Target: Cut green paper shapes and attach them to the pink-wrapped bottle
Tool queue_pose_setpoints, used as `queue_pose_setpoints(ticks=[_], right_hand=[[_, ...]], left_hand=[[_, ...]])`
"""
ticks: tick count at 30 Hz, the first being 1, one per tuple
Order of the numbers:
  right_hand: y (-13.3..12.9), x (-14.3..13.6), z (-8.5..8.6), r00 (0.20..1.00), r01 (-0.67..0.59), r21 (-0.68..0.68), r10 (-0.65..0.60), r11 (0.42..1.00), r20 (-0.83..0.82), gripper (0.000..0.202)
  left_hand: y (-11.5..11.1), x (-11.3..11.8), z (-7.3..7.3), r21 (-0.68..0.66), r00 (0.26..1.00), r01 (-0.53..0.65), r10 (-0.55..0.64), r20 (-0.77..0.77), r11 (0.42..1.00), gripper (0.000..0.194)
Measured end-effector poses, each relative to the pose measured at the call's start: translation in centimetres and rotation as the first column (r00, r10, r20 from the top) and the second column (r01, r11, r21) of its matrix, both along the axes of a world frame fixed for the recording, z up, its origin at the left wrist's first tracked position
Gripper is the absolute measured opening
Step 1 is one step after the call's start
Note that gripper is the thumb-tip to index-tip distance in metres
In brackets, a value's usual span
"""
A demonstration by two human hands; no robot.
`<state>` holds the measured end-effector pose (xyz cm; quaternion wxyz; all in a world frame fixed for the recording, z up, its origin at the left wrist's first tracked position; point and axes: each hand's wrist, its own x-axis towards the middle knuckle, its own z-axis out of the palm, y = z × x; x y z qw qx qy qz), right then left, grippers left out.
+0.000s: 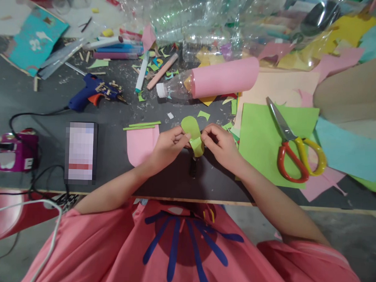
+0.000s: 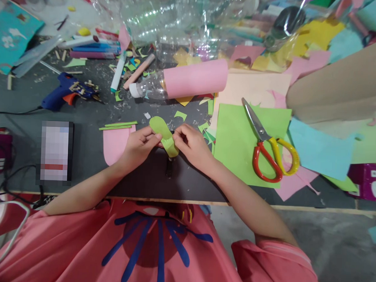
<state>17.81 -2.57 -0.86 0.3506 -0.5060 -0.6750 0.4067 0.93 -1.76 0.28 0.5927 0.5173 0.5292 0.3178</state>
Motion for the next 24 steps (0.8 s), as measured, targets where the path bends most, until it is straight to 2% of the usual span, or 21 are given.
queue_pose_setpoints(ticks=[7,10,13,18,24], right_hand=[[0.1,0.6,0.0,0.995,0.072,-0.063,-0.077,0.995,-0.068,0.019],[0.2,1.0,0.0,0.984,0.126,-0.080,-0.135,0.989,-0.119,0.030],[0.3,1.1,0.3,0.986,0.131,-0.053,-0.135,0.990,-0.099,0.042],[0.2,0.6,0.3,0.992,0.116,0.051,-0.113,0.992,-0.063,0.019],[-0.4,-0.2,-0.1,0.996,0.009,-0.130,-0.020,0.992,-0.085,0.012]], left_hand=[[0.3,-0.5,-0.3,-0.009,0.998,-0.046,0.046,0.034,0.999,0.019],[0.5,-0.7,-0.2,-0.019,0.997,-0.062,0.062,0.041,0.998,0.020],[0.5,-0.6,0.2,0.013,0.999,-0.040,0.039,0.014,0.999,0.016],[0.2,-0.6,0.3,0.127,0.992,-0.005,0.021,-0.124,0.992,0.019],[-0.5,-1.0,-0.6,0.298,0.960,0.074,0.013,-0.279,0.952,0.026]])
